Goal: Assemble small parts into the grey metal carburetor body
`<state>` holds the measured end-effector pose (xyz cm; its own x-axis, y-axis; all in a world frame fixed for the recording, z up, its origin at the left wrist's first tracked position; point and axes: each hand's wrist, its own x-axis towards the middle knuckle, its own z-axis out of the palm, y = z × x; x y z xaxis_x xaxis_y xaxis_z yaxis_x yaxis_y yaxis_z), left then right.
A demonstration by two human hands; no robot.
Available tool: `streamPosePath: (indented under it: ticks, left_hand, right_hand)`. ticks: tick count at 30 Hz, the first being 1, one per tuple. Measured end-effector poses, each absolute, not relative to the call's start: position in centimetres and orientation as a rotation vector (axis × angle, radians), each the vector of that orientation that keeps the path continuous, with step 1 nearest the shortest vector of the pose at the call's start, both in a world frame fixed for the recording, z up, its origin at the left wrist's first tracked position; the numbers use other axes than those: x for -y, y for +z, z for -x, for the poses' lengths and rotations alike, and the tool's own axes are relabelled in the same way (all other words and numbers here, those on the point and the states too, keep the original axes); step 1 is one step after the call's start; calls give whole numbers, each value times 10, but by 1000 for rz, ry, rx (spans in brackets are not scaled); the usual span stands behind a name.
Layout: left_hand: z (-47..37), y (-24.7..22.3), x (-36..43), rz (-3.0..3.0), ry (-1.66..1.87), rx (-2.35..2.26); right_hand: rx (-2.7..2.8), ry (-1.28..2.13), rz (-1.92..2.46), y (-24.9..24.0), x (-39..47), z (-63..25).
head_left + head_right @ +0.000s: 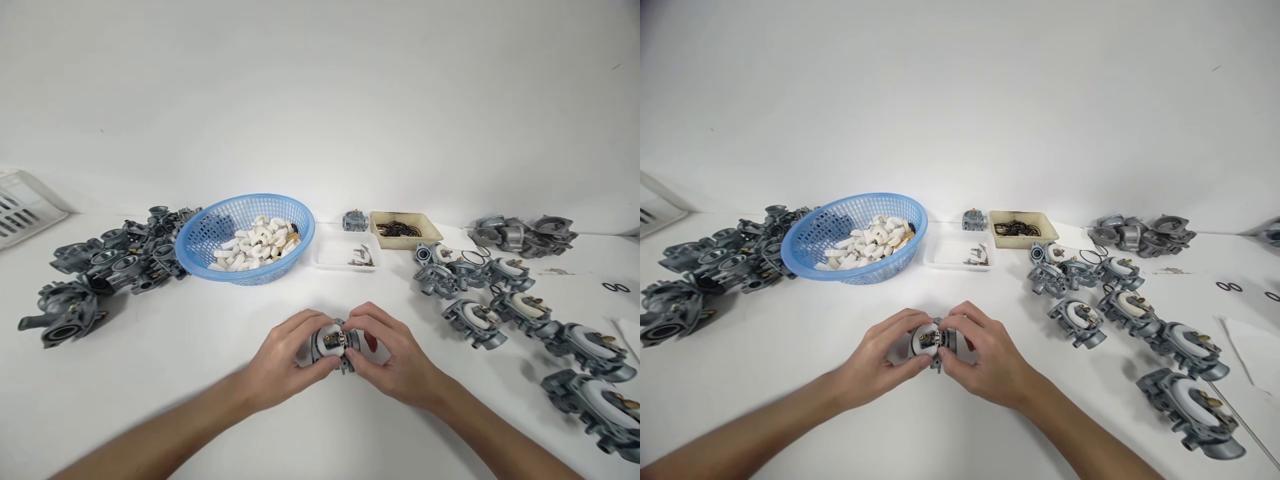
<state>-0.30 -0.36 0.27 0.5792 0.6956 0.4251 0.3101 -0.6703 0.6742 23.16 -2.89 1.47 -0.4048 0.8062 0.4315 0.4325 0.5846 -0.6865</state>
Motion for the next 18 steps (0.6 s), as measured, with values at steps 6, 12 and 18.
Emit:
streamPosePath:
  ticks: [6, 12, 18]
  left_hand:
    - [4, 2, 4, -2264, 926, -802]
    - [3, 2, 2, -2267, 919, -804]
    - [4, 3, 4, -2269, 918, -795]
  right_hand:
    - [2038, 619, 979, 13, 28, -231]
    - [2037, 626, 980, 12, 28, -232]
    - [2044, 609, 984, 13, 28, -231]
